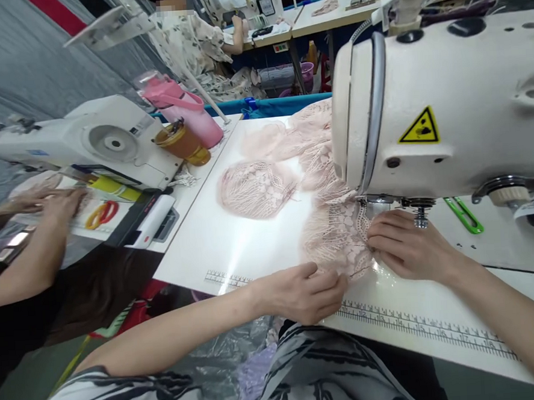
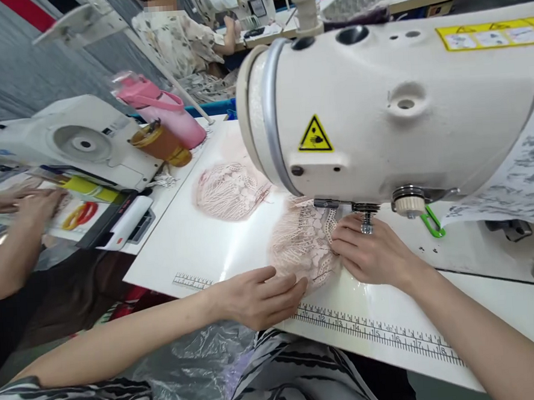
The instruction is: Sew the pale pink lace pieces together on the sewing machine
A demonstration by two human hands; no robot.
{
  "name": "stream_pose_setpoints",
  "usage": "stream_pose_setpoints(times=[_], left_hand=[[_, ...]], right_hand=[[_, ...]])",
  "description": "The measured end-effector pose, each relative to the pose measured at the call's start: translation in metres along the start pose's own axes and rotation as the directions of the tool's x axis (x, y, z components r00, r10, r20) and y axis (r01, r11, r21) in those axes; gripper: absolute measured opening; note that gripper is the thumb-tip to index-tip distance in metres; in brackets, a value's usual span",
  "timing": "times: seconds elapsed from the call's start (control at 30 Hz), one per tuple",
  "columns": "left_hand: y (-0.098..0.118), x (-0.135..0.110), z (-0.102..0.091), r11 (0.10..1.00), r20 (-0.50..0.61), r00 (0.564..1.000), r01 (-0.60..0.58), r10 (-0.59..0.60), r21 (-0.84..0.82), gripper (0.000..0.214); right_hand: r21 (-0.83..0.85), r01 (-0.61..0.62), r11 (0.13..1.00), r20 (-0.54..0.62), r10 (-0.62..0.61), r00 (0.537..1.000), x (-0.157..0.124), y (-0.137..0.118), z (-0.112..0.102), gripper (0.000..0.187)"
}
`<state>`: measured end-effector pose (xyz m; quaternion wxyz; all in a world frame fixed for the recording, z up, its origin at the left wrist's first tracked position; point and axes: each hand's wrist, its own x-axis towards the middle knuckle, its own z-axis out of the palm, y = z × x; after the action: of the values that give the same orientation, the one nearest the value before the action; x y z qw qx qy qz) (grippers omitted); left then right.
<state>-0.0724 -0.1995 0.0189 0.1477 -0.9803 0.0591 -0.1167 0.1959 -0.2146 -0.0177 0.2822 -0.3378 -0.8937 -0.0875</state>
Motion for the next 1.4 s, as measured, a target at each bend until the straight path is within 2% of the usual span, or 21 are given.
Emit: stream_pose_setpoints(times=[0.07,0.1,0.17,0.2,0.23,0.27,0.3,0.4,0.47,0.53,0.67,0.73,0.8,0.9,1.0,1.1,1.17,1.27,1.33,1.4], left_hand=[[0.005,-0.002,-0.003,0.967,0.033,0.973,0.232,-0.23,-0.102,0.015],[0.005,-0.002,-0.007,0.916,0.067,0.929,0.369,-0.363,-0.16,0.017],[-0.002,0.004,-0.016,0.76,0.157,0.799,0.601,-0.581,-0.245,0.021],[-0.008,0.008,-0.021,0.691,0.197,0.74,0.672,-0.643,-0.268,0.023],[-0.015,0.012,-0.025,0.646,0.227,0.706,0.707,-0.671,-0.289,0.025],[-0.022,0.016,-0.028,0.633,0.252,0.704,0.709,-0.664,-0.311,0.026],[-0.03,0.021,-0.028,0.644,0.279,0.727,0.686,-0.627,-0.339,0.027],[-0.047,0.032,-0.017,0.75,0.294,0.846,0.532,-0.445,-0.393,0.031],[-0.051,0.037,-0.002,0.816,0.248,0.895,0.441,-0.371,-0.374,0.023],[-0.051,0.041,0.013,0.85,0.161,0.918,0.396,-0.362,-0.347,0.027],[-0.045,0.044,0.027,0.866,-0.018,0.908,0.392,-0.418,-0.312,0.045],[-0.042,0.043,0.028,0.882,-0.064,0.913,0.368,-0.403,-0.295,0.05],[-0.04,0.041,0.028,0.909,-0.085,0.927,0.335,-0.365,-0.247,0.045],[-0.038,0.037,0.028,0.937,-0.091,0.938,0.321,-0.335,-0.137,0.018],[-0.036,0.036,0.03,0.948,-0.124,0.94,0.308,-0.317,-0.082,0.017],[-0.036,0.036,0.032,0.949,-0.173,0.933,0.307,-0.314,-0.07,0.017],[-0.036,0.036,0.033,0.946,-0.195,0.925,0.319,-0.325,-0.065,0.018],[-0.036,0.036,0.032,0.94,-0.209,0.917,0.337,-0.34,-0.051,0.021],[-0.037,0.036,0.032,0.941,-0.217,0.916,0.338,-0.336,-0.027,0.023],[-0.038,0.035,0.034,0.943,-0.219,0.919,0.333,-0.329,-0.016,0.021]], right_hand=[[0.073,0.004,0.997,0.011,-0.004,1.0,-0.001,0.001,0.0,0.013],[0.099,0.004,0.995,0.026,-0.007,1.0,-0.001,0.002,0.001,0.012],[0.106,-0.006,0.994,0.051,0.001,0.999,-0.002,0.002,0.002,0.016],[0.092,-0.015,0.996,0.059,0.01,0.998,-0.002,0.003,0.003,0.017],[0.073,-0.023,0.997,0.058,0.019,0.998,-0.002,0.003,0.004,0.015],[0.05,-0.029,0.998,0.049,0.026,0.998,-0.002,0.003,0.004,0.012],[0.028,-0.029,0.999,0.031,0.028,0.999,-0.002,0.003,0.004,0.01],[-0.03,0.005,1.0,-0.044,-0.006,0.999,-0.001,0.004,0.001,0.012],[-0.04,0.02,0.999,-0.09,-0.023,0.996,0.0,0.005,-0.002,0.012],[0.001,0.006,1.0,-0.092,-0.006,0.996,0.001,0.006,-0.003,0.012],[0.07,-0.045,0.997,0.016,0.044,0.999,0.002,0.007,0.001,0.013],[0.06,-0.028,0.998,0.021,0.027,0.999,0.002,0.007,0.001,0.011],[0.062,0.0,0.998,-0.008,0.001,1.0,0.003,0.008,0.0,0.011],[0.069,0.038,0.997,-0.036,-0.035,0.999,0.002,0.008,-0.003,0.014],[0.057,0.022,0.998,-0.018,-0.021,1.0,0.001,0.006,-0.004,0.019],[0.002,-0.082,0.997,0.084,0.081,0.993,-0.001,0.003,-0.001,0.029],[-0.053,-0.111,0.992,0.129,0.117,0.985,-0.001,0.0,0.001,0.028],[-0.039,-0.057,0.998,0.137,0.062,0.989,-0.002,-0.002,0.003,0.015],[0.01,-0.016,1.0,0.14,0.015,0.99,-0.003,-0.002,0.003,0.019],[0.027,-0.025,0.999,0.132,0.021,0.991,-0.005,-0.004,0.002,0.023]])
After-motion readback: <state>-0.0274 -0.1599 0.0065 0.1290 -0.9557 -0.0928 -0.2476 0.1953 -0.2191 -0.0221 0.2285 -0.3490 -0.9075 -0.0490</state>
